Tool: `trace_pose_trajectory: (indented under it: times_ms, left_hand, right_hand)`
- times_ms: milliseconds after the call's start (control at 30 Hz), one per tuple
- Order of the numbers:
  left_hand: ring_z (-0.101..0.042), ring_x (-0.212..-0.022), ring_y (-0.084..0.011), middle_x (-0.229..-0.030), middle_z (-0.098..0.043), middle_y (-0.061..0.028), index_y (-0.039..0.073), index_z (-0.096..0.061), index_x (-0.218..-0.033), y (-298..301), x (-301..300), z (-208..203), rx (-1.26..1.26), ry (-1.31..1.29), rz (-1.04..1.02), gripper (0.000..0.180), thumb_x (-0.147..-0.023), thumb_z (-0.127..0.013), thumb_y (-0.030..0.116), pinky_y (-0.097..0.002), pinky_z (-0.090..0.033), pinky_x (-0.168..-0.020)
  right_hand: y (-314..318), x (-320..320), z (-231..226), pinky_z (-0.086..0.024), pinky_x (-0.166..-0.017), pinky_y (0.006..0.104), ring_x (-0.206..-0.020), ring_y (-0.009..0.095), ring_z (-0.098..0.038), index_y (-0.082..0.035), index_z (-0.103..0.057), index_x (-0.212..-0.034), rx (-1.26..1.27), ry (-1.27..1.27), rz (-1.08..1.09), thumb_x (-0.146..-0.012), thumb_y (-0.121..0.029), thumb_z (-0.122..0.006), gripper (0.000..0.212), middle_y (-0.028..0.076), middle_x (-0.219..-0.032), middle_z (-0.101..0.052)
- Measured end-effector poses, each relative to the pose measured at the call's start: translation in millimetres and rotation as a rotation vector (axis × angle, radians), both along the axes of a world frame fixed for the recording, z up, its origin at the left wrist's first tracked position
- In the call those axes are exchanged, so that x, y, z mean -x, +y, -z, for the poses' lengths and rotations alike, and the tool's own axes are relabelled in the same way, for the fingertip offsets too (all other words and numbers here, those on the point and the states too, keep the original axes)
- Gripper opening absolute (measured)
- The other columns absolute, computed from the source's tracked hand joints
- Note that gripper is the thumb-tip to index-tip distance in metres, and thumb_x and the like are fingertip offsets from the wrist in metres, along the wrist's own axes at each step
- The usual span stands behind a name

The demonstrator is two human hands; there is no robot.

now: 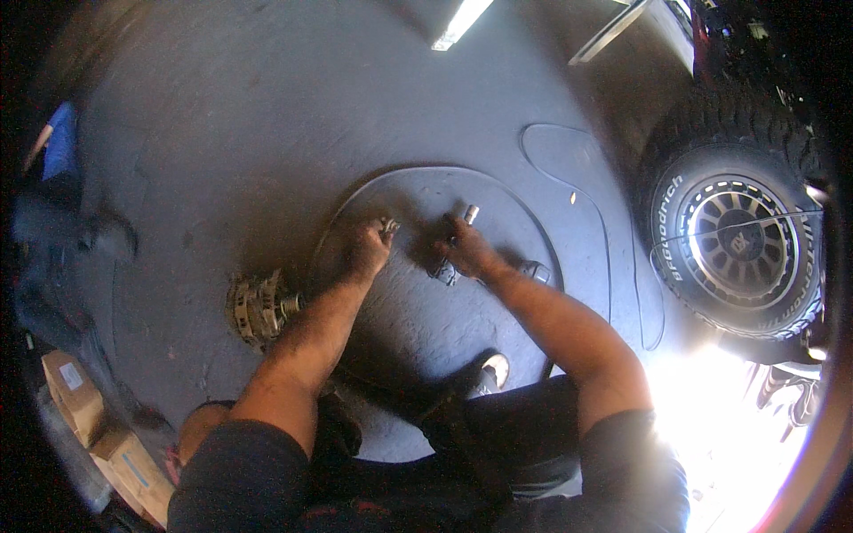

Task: The person uses a cordless impact wrench and a socket to remove a bolt from a car alternator. They then swap the socket, retrieve a new bolt, and continue working on the alternator in a garage setting.

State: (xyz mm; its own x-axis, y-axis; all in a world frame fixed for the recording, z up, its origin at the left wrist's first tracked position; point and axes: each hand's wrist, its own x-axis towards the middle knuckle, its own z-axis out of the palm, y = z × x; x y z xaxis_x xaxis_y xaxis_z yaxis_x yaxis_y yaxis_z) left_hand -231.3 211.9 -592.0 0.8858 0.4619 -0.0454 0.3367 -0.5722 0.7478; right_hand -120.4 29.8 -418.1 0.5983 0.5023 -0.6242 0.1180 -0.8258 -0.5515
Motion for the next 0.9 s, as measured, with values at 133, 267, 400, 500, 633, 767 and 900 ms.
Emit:
trace_pose_trajectory:
  times_ms: [133,267,400,500,633,767,900]
  left_hand:
    - [-0.062,-0.091,-0.0385,-0.093,-0.064,-0.0212,0.001,-0.062,-0.091,1,-1,-6,-0.039,0.014,-0.004,0.031,-0.073,-0.079,0.02,-0.0463,-0.049,-0.08]
    - [-0.06,-0.093,-0.0384,-0.096,-0.06,-0.0197,0.001,-0.058,-0.096,-1,5,-8,-0.076,0.035,0.01,0.042,-0.069,-0.082,0.022,-0.0462,-0.048,-0.082]
    - [-0.059,-0.093,-0.0378,-0.096,-0.057,-0.0185,0.002,-0.054,-0.099,0,8,-6,-0.084,0.039,0.044,0.048,-0.068,-0.084,0.024,-0.0463,-0.048,-0.082]
    - [-0.059,-0.093,-0.0374,-0.097,-0.057,-0.018,0.002,-0.055,-0.099,3,10,-10,-0.122,0.02,0.074,0.049,-0.069,-0.083,0.027,-0.0466,-0.049,-0.08]
    - [-0.06,-0.093,-0.0367,-0.099,-0.058,-0.0176,0.002,-0.056,-0.101,6,14,-20,-0.141,0.047,0.116,0.053,-0.07,-0.082,0.037,-0.0465,-0.05,-0.077]
    - [-0.062,-0.088,-0.0377,-0.099,-0.061,-0.0202,0.001,-0.059,-0.1,4,13,-27,-0.204,0.007,0.094,0.056,-0.075,-0.077,0.047,-0.0472,-0.051,-0.075]
    - [-0.064,-0.088,-0.04,-0.097,-0.063,-0.0253,-0.002,-0.061,-0.097,8,6,-42,-0.058,0.038,0.006,0.059,-0.081,-0.067,0.054,-0.0482,-0.05,-0.077]
  right_hand:
    - [-8,-6,2,-0.044,-0.102,0.0426,-0.121,0.037,-0.053,-0.002,-0.038,-0.138,-0.052,-0.111,-0.047,-0.088,-0.024,-0.066,0.062,0.024,-0.127,-0.056]
    - [-19,-14,8,-0.048,-0.093,0.0473,-0.111,0.042,-0.056,-0.002,-0.048,-0.127,-0.106,-0.256,0.043,-0.087,-0.027,-0.064,0.05,0.025,-0.117,-0.058]
    - [-28,-28,18,-0.047,-0.095,0.0458,-0.11,0.042,-0.056,-0.002,-0.049,-0.126,-0.185,-0.361,0.108,-0.086,-0.031,-0.066,0.053,0.024,-0.115,-0.058]
    - [-37,-35,26,-0.049,-0.094,0.043,-0.108,0.035,-0.059,-0.004,-0.051,-0.127,-0.119,-0.459,0.128,-0.087,-0.029,-0.067,0.05,0.02,-0.118,-0.057]
    - [-44,-40,23,-0.05,-0.092,0.0423,-0.107,0.031,-0.06,-0.007,-0.052,-0.127,-0.07,-0.564,0.148,-0.088,-0.029,-0.066,0.048,0.018,-0.121,-0.055]
    - [-25,-48,-27,-0.051,-0.09,0.044,-0.104,0.032,-0.062,-0.005,-0.057,-0.121,0.05,-0.42,0.036,-0.089,-0.031,-0.065,0.042,0.018,-0.113,-0.061]
    - [22,-46,-150,-0.051,-0.087,0.0453,-0.101,0.036,-0.063,-0.004,-0.063,-0.113,0.299,0.081,-0.498,-0.091,-0.04,-0.061,0.042,0.02,-0.108,-0.066]
